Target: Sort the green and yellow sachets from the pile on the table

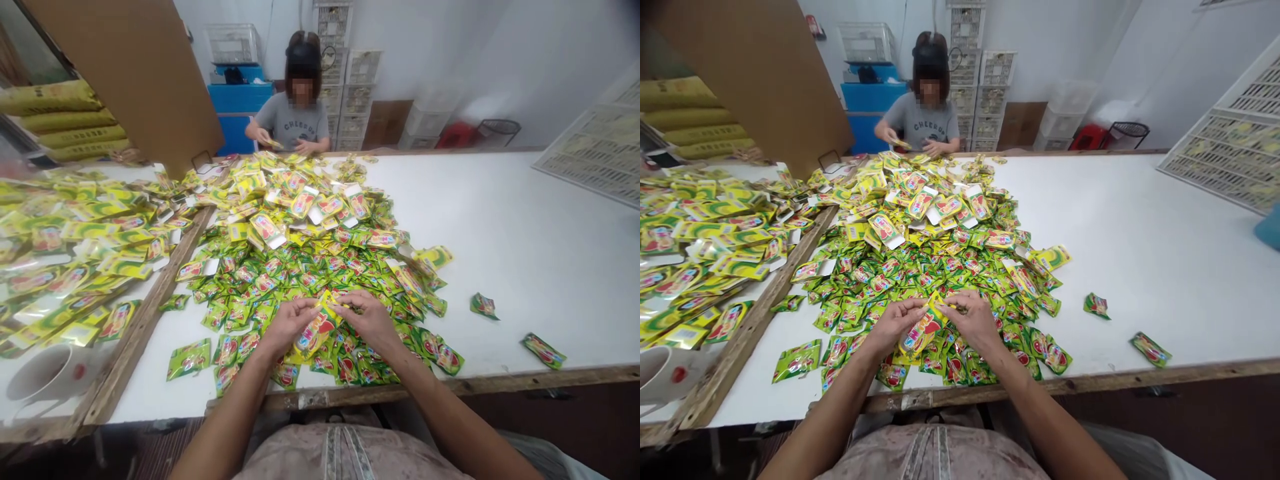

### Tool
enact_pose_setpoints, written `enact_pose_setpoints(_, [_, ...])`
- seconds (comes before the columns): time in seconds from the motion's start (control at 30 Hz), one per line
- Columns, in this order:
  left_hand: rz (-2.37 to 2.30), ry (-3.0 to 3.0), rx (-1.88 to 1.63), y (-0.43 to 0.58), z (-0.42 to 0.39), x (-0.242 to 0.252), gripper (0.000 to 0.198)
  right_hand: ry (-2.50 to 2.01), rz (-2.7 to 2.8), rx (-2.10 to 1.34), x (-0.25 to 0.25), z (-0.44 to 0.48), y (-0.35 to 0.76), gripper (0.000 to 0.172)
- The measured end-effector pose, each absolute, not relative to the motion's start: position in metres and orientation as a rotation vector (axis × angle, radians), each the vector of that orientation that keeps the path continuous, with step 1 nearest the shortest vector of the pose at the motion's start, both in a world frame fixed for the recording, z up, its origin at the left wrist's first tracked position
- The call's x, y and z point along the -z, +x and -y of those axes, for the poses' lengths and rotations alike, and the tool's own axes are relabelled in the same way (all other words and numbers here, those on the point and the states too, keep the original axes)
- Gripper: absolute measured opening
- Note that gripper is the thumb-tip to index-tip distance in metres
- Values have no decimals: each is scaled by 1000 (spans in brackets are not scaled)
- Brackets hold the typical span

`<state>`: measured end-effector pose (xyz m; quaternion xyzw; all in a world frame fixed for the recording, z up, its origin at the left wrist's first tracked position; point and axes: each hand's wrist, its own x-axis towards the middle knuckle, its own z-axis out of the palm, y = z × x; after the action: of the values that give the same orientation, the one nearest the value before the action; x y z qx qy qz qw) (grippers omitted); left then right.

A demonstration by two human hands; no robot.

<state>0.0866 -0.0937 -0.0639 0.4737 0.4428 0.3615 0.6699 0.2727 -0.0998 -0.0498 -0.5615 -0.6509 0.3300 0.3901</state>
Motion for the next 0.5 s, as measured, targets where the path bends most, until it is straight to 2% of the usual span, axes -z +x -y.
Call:
enact_pose_setpoints(0.1, [-987,1079,-799,83,93,64,47,-1395,1644,-915,46,100,274,23])
enact_pose_setpoints(0.3, [-983,1059,-840,84,94,65,49,-1489,1755,-611,40,106,268,16])
enact_pose_setpoints(0.5, [-893,1043,-794,81,98,58,42,-1344,1719,-1080,44,106,275,20])
